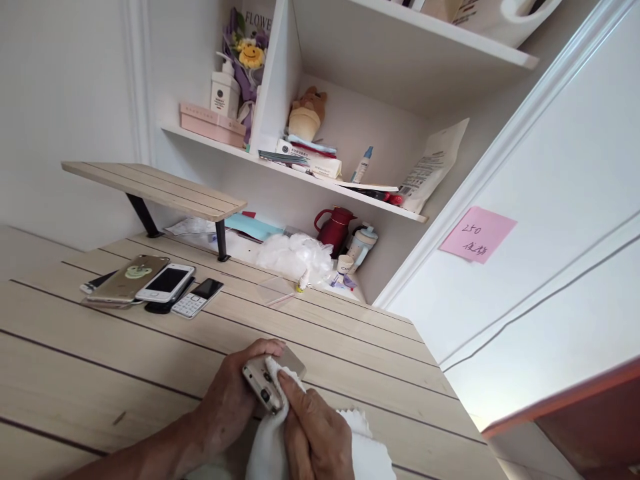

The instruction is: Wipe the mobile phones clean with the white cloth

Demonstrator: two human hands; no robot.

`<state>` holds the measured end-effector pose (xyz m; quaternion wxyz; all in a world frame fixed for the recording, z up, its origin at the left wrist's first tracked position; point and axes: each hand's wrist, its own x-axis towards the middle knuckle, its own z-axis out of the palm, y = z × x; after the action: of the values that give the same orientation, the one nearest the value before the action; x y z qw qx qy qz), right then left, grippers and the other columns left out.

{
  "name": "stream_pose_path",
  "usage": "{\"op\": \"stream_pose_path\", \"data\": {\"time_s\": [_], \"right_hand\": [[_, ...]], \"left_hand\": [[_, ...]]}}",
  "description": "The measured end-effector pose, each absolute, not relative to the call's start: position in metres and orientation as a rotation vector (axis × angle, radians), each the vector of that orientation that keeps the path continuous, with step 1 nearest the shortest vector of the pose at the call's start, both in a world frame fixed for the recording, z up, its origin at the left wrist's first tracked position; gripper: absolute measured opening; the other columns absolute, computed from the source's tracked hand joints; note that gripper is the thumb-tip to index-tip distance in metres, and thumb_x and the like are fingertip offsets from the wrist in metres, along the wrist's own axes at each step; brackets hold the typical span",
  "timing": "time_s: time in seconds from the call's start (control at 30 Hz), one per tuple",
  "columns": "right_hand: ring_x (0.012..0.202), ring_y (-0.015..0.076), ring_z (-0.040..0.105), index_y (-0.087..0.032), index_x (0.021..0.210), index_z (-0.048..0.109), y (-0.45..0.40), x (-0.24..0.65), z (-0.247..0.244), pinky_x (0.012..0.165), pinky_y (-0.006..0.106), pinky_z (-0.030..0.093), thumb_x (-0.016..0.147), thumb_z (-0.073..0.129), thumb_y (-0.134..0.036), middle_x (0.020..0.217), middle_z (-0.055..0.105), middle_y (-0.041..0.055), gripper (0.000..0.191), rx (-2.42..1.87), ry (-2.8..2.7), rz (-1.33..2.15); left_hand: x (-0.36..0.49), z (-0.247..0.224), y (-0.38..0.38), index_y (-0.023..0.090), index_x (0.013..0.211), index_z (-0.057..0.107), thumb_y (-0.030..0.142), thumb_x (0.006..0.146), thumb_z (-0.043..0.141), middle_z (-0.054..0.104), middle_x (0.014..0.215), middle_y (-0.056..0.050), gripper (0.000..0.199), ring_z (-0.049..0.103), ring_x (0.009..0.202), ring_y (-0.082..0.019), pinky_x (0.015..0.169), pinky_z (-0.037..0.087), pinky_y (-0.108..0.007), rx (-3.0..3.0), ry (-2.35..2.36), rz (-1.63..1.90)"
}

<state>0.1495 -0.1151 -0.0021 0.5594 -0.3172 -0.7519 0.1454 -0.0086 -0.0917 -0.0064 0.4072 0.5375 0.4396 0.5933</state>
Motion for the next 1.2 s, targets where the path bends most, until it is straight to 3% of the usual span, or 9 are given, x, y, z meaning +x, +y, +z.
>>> {"op": "stream_pose_path", "data": {"time_s": [0.13,0.27,0.37,0.6,0.83,1.03,1.2], "right_hand": [[0.071,0.015,0.071,-0.023,0.13,0.07,-0.113,0.153,0.002,0.066,0.022,0.058,0.105,0.048,-0.029,0.086,0.073,0.0059,0.035,-0.817,-1.745,0.443],[0.057,0.0132,0.062,-0.027,0.137,0.066,-0.12,0.153,0.0,0.052,0.02,0.053,0.106,0.047,-0.026,0.071,0.063,0.0013,0.037,-0.768,-1.821,0.42],[0.051,0.0123,0.056,-0.03,0.137,0.065,-0.122,0.153,-0.002,0.046,0.019,0.048,0.106,0.045,-0.023,0.065,0.055,-0.0016,0.038,-0.749,-1.868,0.38],[0.072,0.0148,0.071,-0.025,0.133,0.068,-0.114,0.152,0.0,0.066,0.021,0.057,0.105,0.046,-0.031,0.083,0.07,0.005,0.036,-0.783,-1.753,0.465],[0.048,0.0111,0.054,-0.033,0.128,0.072,-0.12,0.154,0.001,0.045,0.017,0.048,0.106,0.048,-0.033,0.062,0.052,-0.0019,0.033,-0.775,-1.861,0.417],[0.07,0.0151,0.071,-0.025,0.13,0.07,-0.11,0.158,0.004,0.065,0.022,0.057,0.105,0.045,-0.031,0.084,0.073,0.0054,0.036,-0.814,-1.769,0.502],[0.059,0.0124,0.064,-0.032,0.135,0.067,-0.118,0.153,0.001,0.057,0.018,0.054,0.106,0.046,-0.031,0.072,0.063,-0.0007,0.036,-0.78,-1.8,0.522]], "left_hand": [[-0.008,-0.001,-0.093,0.022,0.095,0.077,0.015,0.077,0.07,0.078,0.113,-0.004,0.021,0.071,0.105,-0.022,0.092,0.053,-0.026,1.311,1.119,1.502],[-0.008,-0.001,-0.093,0.022,0.09,0.076,0.013,0.075,0.07,0.079,0.106,-0.004,0.018,0.073,0.099,-0.023,0.086,0.055,-0.027,1.331,1.131,1.47],[-0.009,-0.001,-0.093,0.023,0.091,0.076,0.008,0.07,0.072,0.079,0.108,-0.003,0.026,0.071,0.106,-0.024,0.095,0.052,-0.027,1.366,1.138,1.495],[-0.01,0.001,-0.092,0.024,0.095,0.078,0.014,0.075,0.07,0.078,0.115,-0.004,0.024,0.072,0.107,-0.023,0.093,0.053,-0.027,1.334,1.142,1.464],[-0.005,0.014,-0.096,0.021,0.082,0.079,0.014,0.063,0.073,0.081,0.103,-0.006,0.021,0.073,0.103,-0.029,0.094,0.055,-0.034,1.201,1.123,1.536],[-0.009,-0.003,-0.09,0.023,0.096,0.08,0.015,0.075,0.07,0.078,0.118,-0.006,0.025,0.071,0.112,-0.026,0.098,0.053,-0.029,1.321,1.095,1.525],[-0.01,-0.004,-0.089,0.022,0.093,0.078,0.012,0.074,0.071,0.079,0.112,-0.005,0.023,0.072,0.106,-0.025,0.093,0.054,-0.028,1.354,1.155,1.466]]}}
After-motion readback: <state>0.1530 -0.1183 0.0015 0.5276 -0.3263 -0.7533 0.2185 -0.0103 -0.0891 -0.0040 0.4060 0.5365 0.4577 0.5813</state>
